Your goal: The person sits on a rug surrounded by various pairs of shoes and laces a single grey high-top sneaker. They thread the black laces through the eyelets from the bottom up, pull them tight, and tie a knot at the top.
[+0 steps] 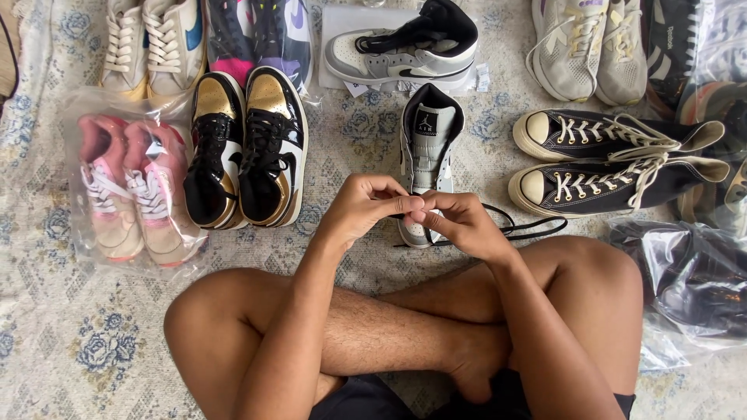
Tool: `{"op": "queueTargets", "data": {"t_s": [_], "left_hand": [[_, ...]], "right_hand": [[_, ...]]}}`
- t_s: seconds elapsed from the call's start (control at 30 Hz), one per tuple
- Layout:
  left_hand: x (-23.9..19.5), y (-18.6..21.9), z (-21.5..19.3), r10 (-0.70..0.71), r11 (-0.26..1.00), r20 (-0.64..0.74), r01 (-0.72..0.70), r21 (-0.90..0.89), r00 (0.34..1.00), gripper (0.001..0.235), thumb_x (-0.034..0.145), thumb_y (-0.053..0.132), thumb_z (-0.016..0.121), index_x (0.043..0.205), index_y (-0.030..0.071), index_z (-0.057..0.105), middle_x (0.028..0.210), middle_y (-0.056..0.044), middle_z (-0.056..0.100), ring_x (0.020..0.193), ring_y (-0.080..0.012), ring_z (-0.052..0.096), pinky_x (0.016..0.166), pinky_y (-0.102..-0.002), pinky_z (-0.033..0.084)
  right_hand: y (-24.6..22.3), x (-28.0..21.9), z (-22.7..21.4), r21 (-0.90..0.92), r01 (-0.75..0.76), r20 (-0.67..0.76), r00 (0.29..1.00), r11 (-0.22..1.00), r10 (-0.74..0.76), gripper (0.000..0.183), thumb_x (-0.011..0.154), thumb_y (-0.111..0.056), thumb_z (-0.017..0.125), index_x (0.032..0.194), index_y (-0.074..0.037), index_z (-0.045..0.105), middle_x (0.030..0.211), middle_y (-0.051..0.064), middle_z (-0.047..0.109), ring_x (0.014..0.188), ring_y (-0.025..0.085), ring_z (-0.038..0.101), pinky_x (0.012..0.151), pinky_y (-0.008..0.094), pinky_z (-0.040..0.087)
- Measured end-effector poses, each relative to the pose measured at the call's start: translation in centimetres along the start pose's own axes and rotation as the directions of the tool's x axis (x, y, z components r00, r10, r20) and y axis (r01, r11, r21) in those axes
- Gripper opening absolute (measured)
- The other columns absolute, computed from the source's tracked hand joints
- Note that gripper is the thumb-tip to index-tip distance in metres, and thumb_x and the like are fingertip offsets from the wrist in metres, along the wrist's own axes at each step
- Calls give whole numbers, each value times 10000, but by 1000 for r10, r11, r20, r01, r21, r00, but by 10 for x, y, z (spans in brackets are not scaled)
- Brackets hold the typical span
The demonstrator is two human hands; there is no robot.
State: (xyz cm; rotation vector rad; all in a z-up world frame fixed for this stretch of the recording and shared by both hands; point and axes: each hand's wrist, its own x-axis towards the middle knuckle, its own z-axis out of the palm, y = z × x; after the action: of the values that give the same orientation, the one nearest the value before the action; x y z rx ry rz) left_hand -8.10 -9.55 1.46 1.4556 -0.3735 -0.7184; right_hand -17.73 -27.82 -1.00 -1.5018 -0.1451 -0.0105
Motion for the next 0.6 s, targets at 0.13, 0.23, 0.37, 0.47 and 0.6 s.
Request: {"op": "queueTargets", "data": {"t_s": [0.13,0.23,0.37,0.47,0.6], "left_hand": [[7,-19,-8,-8,994,-45,13,107,999,266,789,287,895,918,82,786,807,-39,711,731,-78,612,671,-208,479],[9,-17,-9,195,923,-16,-178,341,981,377,914,233,785,1271,155,690,1090,-96,655,909,-187,647,751,-295,481],[14,-40,-1,548,494,236,-538,683,803,321,871,12,740,1180,94,712,970,-94,623,878,-240,629,825,-369,528],[20,-67,5,634,262,294,-556,789,715,228,838,49,799,1028,150,723,914,-7,599,837,-179,643,824,-345,551],[22,-80,5,665,246,262,-537,807,699,181,878,22,746,1001,155,733,912,0,600,836,-181,658,811,-329,576]], "right_hand": [[0,0,-2,46,-56,-37,998,997,58,187,1000,-33,636,866,35,748,710,137,726,735,153,627,768,322,502],[6,1,-7,53,-92,-147,984,994,99,211,996,-29,635,823,39,735,648,153,708,652,172,648,729,314,515],[-2,1,-4,-6,-144,-183,973,990,140,212,949,-45,654,760,31,713,610,133,670,579,149,617,612,278,528],[0,2,-1,-53,-145,-174,976,988,134,212,940,-49,656,753,31,715,600,131,672,546,145,619,576,277,522],[2,2,1,-82,-138,-165,979,987,123,211,940,-58,663,757,15,738,621,119,707,578,130,656,615,265,531]]}}
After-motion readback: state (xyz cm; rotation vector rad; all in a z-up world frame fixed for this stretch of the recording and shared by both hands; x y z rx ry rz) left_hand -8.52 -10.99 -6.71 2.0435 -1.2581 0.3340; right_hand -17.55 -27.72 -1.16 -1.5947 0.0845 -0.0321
